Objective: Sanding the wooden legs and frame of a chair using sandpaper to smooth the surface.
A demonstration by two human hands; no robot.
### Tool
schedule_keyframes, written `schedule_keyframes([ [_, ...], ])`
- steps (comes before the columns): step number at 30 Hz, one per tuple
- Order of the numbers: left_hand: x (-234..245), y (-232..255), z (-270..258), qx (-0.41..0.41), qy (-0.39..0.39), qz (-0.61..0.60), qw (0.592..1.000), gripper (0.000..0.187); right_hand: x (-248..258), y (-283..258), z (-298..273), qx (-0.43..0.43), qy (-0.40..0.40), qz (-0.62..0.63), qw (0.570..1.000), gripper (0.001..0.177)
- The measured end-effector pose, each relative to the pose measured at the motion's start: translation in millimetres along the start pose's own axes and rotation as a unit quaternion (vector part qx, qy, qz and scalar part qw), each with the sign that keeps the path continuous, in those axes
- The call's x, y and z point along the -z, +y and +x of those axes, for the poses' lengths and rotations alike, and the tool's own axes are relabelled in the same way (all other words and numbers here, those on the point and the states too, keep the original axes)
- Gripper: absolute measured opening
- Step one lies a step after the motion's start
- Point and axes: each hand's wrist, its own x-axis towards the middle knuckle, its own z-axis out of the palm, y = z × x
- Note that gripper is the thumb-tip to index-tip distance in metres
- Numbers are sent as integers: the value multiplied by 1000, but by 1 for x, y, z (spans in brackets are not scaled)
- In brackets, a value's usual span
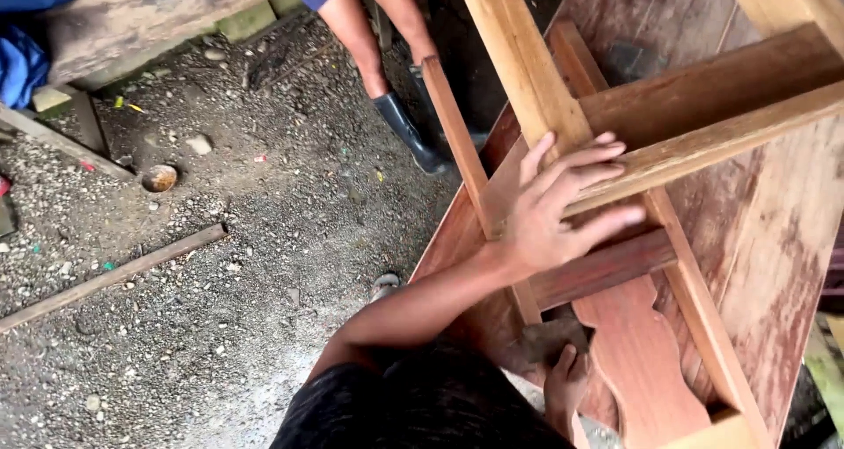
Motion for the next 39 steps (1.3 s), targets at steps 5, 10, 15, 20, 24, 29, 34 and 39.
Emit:
schedule_keyframes([
  [5, -7, -19, -10, 60, -18, -16, 998, 57, -23, 19, -8, 46, 108, -58, 991, 50],
  [10, 1, -28, -3, 18, -6, -19, 1000, 42, -34, 27, -17, 48, 147, -42, 987, 41],
  [15, 14, -31, 7, 0, -4, -51, 999, 35, -51, 35, -19, 20, 184, -32, 982, 51],
  [20, 33, -37, 10, 4, -16, -67, 998, 34, -63, 17, -43, 1, 171, -8, 985, 50],
  [24, 50, -46, 13, 1, -49, -77, 996, 38, -71, 7, -61, -6, 203, -12, 979, 45],
  [29, 87, -49, 20, 21, -109, -106, 988, 35, -90, -18, -97, -109, 167, -13, 980, 54],
  [34, 102, -65, 8, 8, -117, -127, 985, 38, -101, -35, -119, -178, 123, -14, 976, 50],
  [39, 110, -54, 12, 30, -115, -90, 989, 30, -53, -50, -70, -118, 194, 66, 972, 57],
])
